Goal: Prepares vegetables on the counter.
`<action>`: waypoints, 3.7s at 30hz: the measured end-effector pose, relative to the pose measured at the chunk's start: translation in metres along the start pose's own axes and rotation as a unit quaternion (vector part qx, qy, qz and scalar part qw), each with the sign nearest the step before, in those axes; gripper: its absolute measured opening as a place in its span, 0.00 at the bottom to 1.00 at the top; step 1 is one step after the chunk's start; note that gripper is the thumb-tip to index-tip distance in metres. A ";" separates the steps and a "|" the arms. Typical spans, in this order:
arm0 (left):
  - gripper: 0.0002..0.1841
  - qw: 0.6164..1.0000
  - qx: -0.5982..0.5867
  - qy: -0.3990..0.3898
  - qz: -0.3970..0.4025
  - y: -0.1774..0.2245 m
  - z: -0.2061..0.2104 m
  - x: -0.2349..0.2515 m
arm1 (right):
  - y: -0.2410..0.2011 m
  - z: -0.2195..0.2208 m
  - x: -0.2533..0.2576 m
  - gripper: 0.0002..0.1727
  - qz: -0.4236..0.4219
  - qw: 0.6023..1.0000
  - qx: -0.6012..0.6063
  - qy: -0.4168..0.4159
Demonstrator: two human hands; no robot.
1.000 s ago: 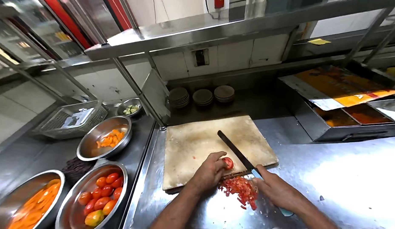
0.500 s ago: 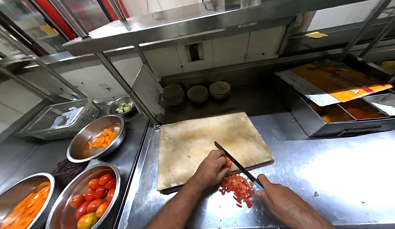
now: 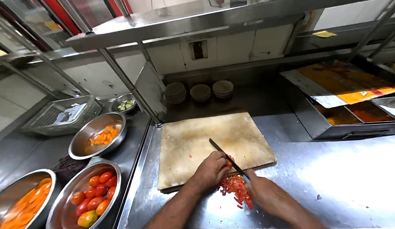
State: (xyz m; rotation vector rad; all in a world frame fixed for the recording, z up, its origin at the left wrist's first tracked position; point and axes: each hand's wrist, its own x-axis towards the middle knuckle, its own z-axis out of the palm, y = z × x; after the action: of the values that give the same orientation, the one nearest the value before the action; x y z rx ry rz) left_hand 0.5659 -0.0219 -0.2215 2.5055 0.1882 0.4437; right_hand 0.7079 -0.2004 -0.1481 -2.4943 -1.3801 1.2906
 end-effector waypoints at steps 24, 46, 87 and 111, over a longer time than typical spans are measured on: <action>0.10 0.997 0.012 0.069 0.018 -0.002 0.009 -0.005 | -0.004 0.006 0.004 0.25 -0.024 0.999 0.031 -0.006; 0.14 0.997 -0.036 0.061 -0.010 -0.009 0.013 -0.005 | 0.043 0.075 0.007 0.27 0.008 0.979 0.199 0.050; 0.13 0.989 0.032 0.140 0.035 -0.026 0.031 -0.009 | 0.022 0.050 0.013 0.26 0.047 0.997 -0.015 0.054; 0.13 0.990 0.041 0.131 0.029 -0.027 0.031 -0.008 | -0.016 0.026 0.036 0.25 0.033 0.996 -0.045 0.063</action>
State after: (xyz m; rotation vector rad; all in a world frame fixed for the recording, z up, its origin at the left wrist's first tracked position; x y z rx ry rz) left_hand 0.5686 -0.0176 -0.2628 2.5302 0.2391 0.8044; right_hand 0.6889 -0.1748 -0.1827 -2.6499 -1.3686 1.0825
